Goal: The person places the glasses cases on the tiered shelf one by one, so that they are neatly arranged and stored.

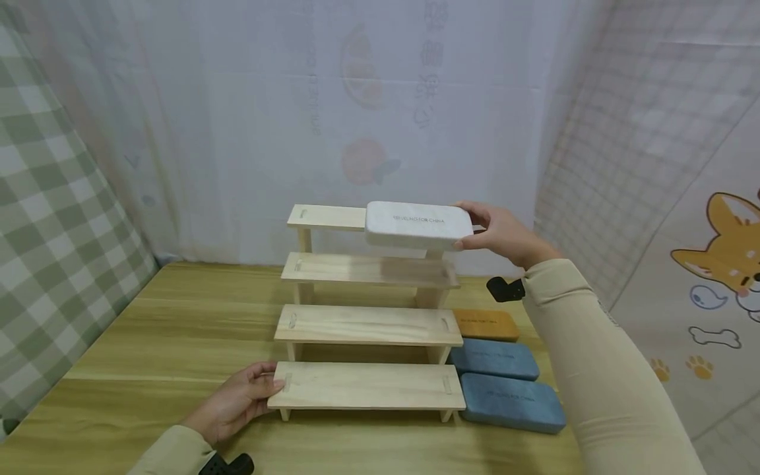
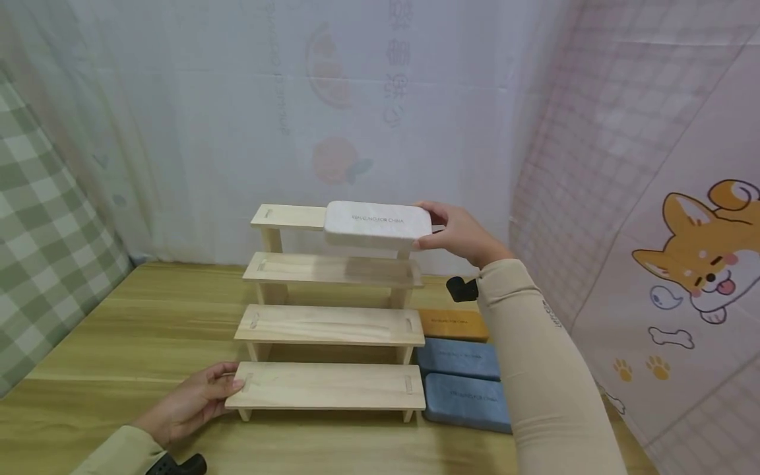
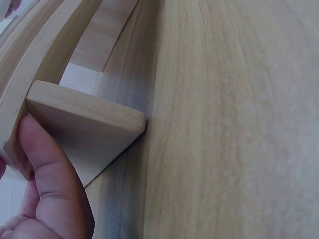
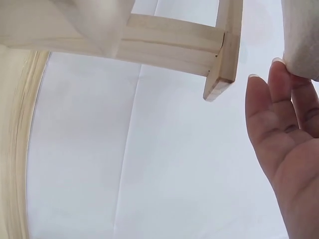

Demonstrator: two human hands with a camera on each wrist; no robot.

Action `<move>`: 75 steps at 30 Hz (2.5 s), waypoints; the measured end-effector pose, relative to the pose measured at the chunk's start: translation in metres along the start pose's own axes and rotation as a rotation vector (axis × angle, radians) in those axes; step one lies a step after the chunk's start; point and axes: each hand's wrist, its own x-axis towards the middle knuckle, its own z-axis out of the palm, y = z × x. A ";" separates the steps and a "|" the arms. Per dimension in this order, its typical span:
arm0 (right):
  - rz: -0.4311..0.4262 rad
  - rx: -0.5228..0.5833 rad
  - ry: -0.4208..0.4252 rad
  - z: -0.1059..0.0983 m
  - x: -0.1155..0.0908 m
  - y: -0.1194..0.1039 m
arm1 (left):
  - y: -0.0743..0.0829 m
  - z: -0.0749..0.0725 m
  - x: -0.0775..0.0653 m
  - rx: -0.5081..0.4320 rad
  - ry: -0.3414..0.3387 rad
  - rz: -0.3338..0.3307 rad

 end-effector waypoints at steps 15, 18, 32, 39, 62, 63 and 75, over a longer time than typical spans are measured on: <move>0.028 0.032 -0.022 0.006 0.036 -0.009 | -0.001 0.003 -0.002 0.011 -0.004 -0.005; 0.031 0.049 -0.024 0.006 0.040 -0.009 | -0.001 0.004 -0.002 0.011 -0.004 -0.006; 0.067 0.034 -0.043 0.004 0.051 -0.008 | 0.000 0.009 -0.004 0.024 0.013 -0.004; 0.100 0.062 -0.049 0.007 0.054 -0.010 | 0.000 0.009 -0.005 0.010 0.009 0.002; 0.183 0.052 -0.033 0.002 0.043 -0.009 | -0.002 0.014 -0.001 0.009 -0.014 -0.001; 0.179 0.050 -0.022 0.001 0.041 -0.009 | -0.002 0.013 -0.001 0.012 -0.015 0.001; 0.125 -0.004 0.102 -0.006 0.007 0.001 | -0.002 0.008 -0.004 0.010 -0.020 0.002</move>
